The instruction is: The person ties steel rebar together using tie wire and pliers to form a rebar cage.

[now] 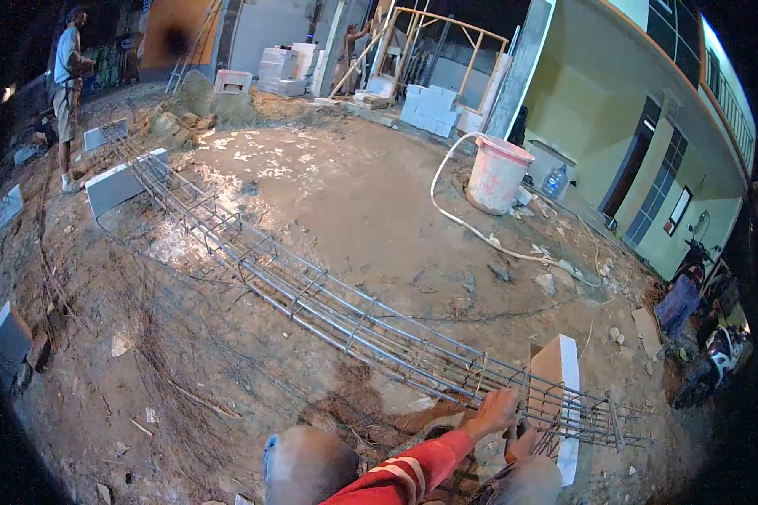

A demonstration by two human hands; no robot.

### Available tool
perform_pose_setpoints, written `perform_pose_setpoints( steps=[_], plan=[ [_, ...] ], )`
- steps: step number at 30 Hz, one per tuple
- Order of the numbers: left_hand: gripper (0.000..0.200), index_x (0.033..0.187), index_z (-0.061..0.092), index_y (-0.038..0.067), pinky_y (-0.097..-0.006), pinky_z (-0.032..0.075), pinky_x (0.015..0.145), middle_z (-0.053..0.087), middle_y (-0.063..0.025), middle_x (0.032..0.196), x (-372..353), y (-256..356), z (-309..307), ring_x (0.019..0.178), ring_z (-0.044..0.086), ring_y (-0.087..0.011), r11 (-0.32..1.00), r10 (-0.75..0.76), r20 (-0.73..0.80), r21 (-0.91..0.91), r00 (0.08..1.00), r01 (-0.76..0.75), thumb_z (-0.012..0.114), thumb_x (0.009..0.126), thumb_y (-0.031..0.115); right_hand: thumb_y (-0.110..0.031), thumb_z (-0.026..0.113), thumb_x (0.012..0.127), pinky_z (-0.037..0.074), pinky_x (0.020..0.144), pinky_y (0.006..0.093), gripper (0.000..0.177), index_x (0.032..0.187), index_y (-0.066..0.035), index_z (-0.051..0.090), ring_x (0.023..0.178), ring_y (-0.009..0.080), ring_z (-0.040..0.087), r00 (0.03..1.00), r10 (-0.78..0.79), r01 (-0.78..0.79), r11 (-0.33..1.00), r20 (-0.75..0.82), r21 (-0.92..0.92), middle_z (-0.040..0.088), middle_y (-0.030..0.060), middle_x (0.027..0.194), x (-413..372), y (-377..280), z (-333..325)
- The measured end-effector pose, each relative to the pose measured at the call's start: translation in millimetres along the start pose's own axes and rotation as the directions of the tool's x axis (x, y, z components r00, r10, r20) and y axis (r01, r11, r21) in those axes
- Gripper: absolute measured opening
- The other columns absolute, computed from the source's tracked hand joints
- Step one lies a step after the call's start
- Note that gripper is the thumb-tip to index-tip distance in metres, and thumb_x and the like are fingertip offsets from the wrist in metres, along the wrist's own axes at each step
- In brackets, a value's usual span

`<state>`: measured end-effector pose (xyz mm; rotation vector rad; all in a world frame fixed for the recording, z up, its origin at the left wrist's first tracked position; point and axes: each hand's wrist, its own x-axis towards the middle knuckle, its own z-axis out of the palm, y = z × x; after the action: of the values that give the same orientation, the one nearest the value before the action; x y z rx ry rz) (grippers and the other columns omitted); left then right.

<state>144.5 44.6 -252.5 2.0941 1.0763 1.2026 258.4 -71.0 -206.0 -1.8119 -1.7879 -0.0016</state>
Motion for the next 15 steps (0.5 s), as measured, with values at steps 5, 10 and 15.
perform_pose_setpoints(
  steps=[5,10,15],
  plan=[
    [0.043,0.096,0.055,0.004,-0.0513,0.044,0.074,0.059,-0.0193,0.089,1.8,-8.9,5.3,0.085,0.058,-0.0416,0.999,0.028,0.027,0.023,0.999,-0.028,0.077,0.064,0.022,-0.011,0.063,0.081,0.048,0.074,0.0442,0.016,0.093,-0.002,0.066,0.082,0.0364,0.063,0.999,-0.008,0.008,1.000,0.039,-0.005,0.064,0.0230,0.091,1.4,-5.4,6.0],
    [0.059,0.099,0.055,0.005,-0.0514,0.045,0.073,0.060,-0.0183,0.090,2.5,-4.5,6.1,0.088,0.059,-0.0416,1.000,-0.015,0.055,0.020,0.998,0.014,0.084,0.059,0.038,-0.012,0.064,0.080,0.048,0.073,0.0437,0.016,0.092,-0.002,0.066,0.080,0.0363,0.063,0.998,-0.019,0.021,1.000,0.064,-0.021,0.064,0.0227,0.088,11.9,12.2,1.5],
    [0.033,0.104,0.057,0.009,-0.0526,0.045,0.070,0.064,-0.0181,0.088,-0.5,0.2,-1.9,0.086,0.062,-0.0409,0.998,0.049,-0.007,-0.038,0.999,-0.049,0.068,0.074,0.019,-0.014,0.065,0.079,0.047,0.069,0.0427,0.016,0.091,-0.003,0.066,0.076,0.0359,0.063,0.995,-0.057,0.060,0.998,0.087,-0.028,0.064,0.0220,0.083,18.5,26.6,4.5]
  ],
)
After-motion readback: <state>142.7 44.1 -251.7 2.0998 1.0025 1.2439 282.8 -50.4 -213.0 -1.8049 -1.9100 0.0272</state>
